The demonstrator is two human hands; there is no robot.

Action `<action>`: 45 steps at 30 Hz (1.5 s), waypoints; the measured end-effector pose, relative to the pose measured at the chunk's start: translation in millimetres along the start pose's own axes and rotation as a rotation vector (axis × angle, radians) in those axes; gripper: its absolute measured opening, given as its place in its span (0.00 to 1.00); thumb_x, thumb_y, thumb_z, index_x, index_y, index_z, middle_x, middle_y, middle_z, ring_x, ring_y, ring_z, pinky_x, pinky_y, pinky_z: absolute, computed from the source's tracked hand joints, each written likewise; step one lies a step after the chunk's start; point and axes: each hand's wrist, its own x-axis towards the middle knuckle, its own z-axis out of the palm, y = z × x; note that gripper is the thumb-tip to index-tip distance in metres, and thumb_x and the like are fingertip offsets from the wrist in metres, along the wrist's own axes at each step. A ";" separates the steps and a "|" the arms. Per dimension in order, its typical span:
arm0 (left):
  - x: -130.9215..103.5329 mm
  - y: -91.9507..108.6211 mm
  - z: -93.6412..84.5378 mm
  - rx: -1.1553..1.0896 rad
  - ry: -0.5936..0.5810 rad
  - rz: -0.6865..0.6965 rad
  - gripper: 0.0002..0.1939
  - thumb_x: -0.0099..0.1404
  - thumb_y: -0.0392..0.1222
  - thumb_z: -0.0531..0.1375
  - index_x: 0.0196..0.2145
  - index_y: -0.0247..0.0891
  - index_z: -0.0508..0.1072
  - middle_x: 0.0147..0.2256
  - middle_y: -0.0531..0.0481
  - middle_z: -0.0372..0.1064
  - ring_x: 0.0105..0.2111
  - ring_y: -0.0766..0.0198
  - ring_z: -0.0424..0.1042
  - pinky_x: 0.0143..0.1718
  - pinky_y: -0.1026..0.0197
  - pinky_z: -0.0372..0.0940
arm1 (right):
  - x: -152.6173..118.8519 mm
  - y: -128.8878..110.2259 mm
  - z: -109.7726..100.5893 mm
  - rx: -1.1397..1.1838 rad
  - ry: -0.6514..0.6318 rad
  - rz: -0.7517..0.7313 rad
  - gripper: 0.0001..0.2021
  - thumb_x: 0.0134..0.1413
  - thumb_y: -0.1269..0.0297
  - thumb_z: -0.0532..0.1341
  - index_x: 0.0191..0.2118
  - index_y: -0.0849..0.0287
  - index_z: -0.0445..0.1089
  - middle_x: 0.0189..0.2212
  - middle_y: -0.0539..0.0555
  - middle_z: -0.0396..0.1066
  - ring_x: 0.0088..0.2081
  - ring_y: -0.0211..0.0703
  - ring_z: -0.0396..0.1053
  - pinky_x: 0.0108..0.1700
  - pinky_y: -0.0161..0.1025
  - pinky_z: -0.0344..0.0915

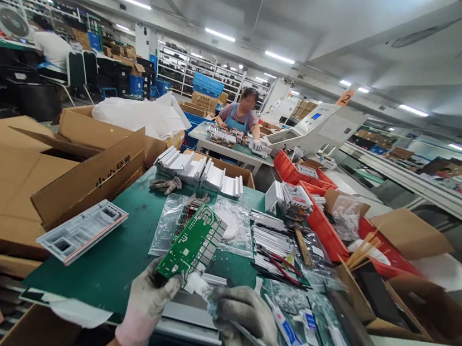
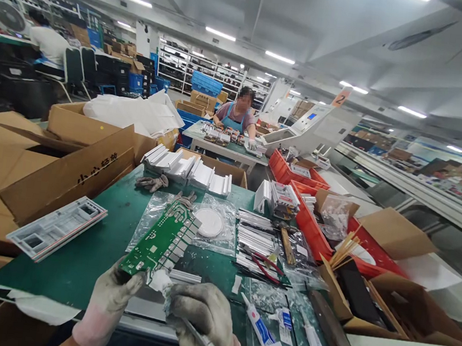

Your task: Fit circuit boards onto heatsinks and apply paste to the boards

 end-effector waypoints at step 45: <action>8.5 0.6 -38.2 0.239 0.027 0.059 0.18 0.33 0.51 0.67 0.21 0.37 0.73 0.20 0.49 0.72 0.21 0.59 0.68 0.22 0.60 0.67 | 7.4 96.0 -13.4 -0.276 0.231 0.219 0.08 0.61 0.65 0.60 0.44 0.53 0.75 0.41 0.55 0.79 0.43 0.48 0.77 0.46 0.44 0.74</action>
